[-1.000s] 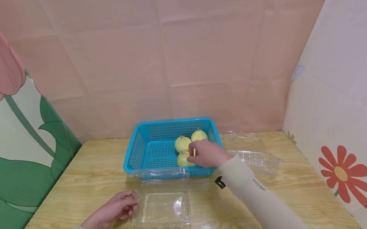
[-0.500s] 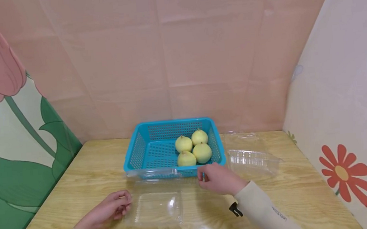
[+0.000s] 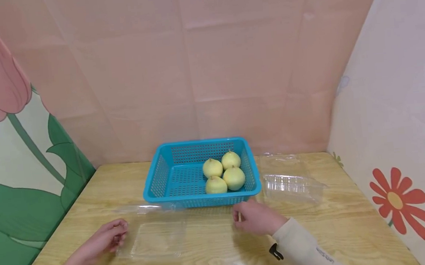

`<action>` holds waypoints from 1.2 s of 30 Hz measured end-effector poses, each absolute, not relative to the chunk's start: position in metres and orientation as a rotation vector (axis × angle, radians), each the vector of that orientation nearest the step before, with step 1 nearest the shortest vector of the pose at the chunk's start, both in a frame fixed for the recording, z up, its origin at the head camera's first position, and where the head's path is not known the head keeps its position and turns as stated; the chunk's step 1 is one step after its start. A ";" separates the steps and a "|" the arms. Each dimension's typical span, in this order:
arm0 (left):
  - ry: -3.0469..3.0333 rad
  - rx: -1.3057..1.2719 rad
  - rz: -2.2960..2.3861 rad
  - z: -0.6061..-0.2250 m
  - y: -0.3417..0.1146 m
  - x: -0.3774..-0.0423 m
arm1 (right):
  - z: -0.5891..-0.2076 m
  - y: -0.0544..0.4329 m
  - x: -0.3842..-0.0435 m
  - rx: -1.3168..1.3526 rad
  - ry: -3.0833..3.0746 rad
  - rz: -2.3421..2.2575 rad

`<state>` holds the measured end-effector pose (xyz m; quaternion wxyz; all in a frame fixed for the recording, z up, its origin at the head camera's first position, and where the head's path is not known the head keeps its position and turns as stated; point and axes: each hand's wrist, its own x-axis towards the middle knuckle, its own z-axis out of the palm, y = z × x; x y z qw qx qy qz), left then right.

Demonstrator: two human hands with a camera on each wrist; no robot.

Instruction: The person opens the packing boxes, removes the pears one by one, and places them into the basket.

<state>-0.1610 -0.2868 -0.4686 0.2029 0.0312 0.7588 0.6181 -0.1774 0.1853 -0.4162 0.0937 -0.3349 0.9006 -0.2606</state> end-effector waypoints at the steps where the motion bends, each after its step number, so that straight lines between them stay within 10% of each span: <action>1: 2.122 0.080 1.733 -0.469 -0.290 -0.161 | -0.417 0.185 -0.177 -0.989 2.673 -0.773; 36: 2.176 -0.145 1.835 -0.470 -0.386 -0.167 | -0.423 0.176 -0.177 -0.991 2.725 -0.777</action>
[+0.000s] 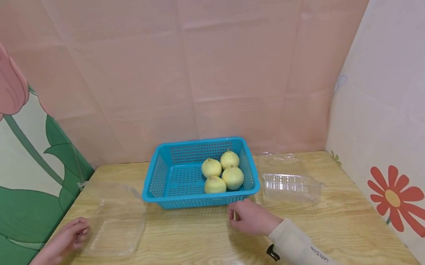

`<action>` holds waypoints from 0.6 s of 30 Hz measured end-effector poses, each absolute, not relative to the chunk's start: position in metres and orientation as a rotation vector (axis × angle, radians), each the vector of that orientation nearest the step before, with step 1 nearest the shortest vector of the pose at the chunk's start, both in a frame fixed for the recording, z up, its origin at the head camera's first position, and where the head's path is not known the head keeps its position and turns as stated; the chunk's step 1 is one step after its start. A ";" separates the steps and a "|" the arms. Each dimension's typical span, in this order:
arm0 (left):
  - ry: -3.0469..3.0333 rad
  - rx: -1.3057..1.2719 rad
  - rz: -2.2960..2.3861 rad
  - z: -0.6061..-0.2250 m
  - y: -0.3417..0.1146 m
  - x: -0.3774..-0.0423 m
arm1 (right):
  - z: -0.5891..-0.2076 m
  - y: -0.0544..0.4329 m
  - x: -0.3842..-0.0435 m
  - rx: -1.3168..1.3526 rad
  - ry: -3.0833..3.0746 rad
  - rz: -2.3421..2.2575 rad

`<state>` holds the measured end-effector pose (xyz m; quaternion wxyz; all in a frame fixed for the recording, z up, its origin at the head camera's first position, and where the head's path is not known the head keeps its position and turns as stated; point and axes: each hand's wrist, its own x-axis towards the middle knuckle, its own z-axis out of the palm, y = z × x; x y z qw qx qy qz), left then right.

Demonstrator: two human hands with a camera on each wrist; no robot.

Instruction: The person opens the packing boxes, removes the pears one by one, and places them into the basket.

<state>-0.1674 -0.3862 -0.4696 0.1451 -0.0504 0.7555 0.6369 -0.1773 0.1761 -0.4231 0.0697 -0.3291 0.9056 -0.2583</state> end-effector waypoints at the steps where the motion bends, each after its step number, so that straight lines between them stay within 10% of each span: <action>1: 2.184 -0.150 1.830 -0.469 -0.386 -0.168 | -0.423 0.176 -0.177 -0.995 2.729 -0.776; 18: 2.295 -0.229 1.776 -0.462 -0.397 -0.179 | -0.425 0.180 -0.176 -0.940 2.693 -0.779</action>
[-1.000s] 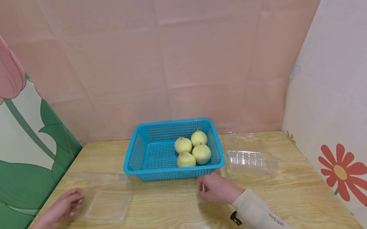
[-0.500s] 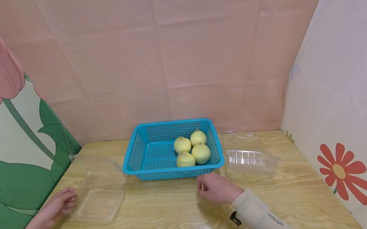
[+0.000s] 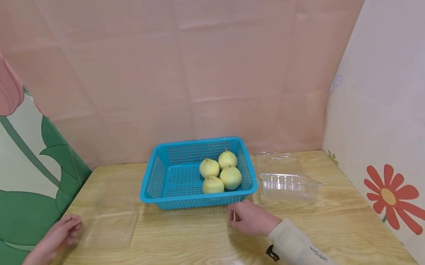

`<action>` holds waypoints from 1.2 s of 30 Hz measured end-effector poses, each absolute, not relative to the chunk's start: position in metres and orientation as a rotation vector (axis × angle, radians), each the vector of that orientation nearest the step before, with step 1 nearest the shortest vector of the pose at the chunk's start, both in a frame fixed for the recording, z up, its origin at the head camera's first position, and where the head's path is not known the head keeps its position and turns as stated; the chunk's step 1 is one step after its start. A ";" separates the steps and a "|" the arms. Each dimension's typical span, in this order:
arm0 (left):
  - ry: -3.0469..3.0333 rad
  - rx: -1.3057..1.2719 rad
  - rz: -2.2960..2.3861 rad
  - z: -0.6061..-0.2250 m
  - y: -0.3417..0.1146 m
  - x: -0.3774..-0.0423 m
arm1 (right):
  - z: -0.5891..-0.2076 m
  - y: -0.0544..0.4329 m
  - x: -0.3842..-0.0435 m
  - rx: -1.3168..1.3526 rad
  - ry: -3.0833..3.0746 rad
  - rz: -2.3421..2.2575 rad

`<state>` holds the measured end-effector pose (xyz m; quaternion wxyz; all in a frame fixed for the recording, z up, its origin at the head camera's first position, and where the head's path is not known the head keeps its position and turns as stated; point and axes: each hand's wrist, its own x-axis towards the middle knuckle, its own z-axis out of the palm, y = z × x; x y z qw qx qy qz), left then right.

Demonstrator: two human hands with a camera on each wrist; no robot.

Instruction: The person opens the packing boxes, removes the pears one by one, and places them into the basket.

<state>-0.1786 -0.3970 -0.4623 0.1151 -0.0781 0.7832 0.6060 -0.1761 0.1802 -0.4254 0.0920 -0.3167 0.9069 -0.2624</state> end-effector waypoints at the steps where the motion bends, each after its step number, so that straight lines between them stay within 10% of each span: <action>1: 2.306 -0.239 1.775 -0.463 -0.396 -0.181 | -0.425 0.181 -0.176 -0.943 2.690 -0.782; 36: 2.438 -0.477 1.910 -0.454 -0.364 -0.237 | -0.431 0.182 -0.175 -0.989 2.682 -0.814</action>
